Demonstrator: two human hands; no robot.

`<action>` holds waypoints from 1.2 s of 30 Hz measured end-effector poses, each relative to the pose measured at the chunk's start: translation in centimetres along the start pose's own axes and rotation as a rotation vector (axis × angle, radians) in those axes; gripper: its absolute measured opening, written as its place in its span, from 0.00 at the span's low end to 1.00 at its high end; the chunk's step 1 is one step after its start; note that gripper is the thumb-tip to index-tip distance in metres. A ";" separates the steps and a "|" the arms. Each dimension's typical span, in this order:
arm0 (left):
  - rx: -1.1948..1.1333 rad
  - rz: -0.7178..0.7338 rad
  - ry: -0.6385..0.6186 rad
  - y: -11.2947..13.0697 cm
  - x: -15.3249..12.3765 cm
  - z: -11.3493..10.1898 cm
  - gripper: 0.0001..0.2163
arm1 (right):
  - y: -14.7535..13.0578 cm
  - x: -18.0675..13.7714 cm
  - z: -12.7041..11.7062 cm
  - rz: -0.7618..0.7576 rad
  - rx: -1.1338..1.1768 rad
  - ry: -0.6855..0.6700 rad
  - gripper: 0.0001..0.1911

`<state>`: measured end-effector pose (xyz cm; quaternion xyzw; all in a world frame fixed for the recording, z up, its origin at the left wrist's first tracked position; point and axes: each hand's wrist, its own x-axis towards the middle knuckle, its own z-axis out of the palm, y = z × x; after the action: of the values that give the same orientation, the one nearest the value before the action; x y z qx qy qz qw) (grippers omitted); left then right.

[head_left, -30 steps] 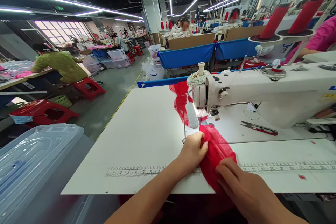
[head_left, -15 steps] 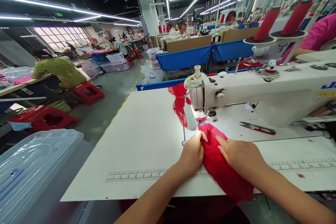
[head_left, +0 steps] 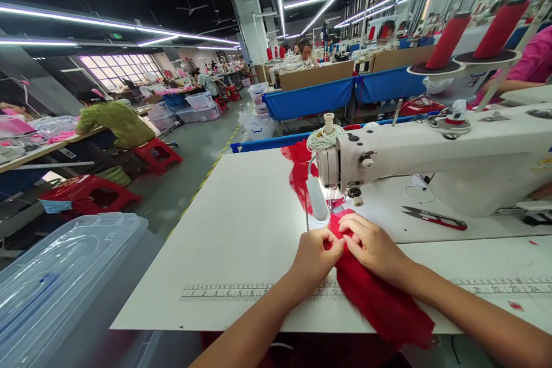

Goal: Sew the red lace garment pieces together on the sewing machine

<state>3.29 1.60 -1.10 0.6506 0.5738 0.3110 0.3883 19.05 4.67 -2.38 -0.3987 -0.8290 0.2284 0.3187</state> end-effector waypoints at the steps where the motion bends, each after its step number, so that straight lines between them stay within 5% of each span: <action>1: 0.021 -0.016 -0.001 0.1 0.0 -0.1 0.14 | 0.0 0.0 -0.1 -0.028 -0.019 -0.019 0.10; 12: 0.490 0.057 0.171 -0.5 2.3 -3.1 0.13 | 1.3 -0.5 0.3 -0.170 -0.430 -0.069 0.15; 14: 0.528 0.206 0.147 -0.5 2.2 -2.9 0.09 | 1.3 -0.6 0.3 -0.149 -0.424 -0.078 0.16; 18: 0.601 0.603 -0.097 -1.1 2.1 -2.3 0.07 | 1.7 -0.6 0.6 -0.182 -0.362 -0.040 0.21; 21: 0.770 0.747 -0.075 -2.1 2.6 -2.0 0.11 | 1.9 -0.5 0.8 -0.192 -0.363 -0.032 0.19; 25: 0.979 0.658 0.104 -2.9 3.0 -1.6 0.13 | 1.5 -0.4 0.5 -0.152 -0.362 -0.069 0.18; 29: 0.987 0.508 0.125 -2.5 2.5 -1.5 0.07 | 1.2 -0.5 0.4 -0.156 -0.434 -0.047 0.18; 36: 1.066 0.697 0.168 -3.2 1.9 -1.5 0.15 | 1.2 -0.6 0.5 -0.202 -0.560 0.028 0.18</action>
<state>0.65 3.79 -3.18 0.8761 0.4331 0.1408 -0.1583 19.60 4.84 -3.74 -0.3898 -0.8908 -0.0475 0.2288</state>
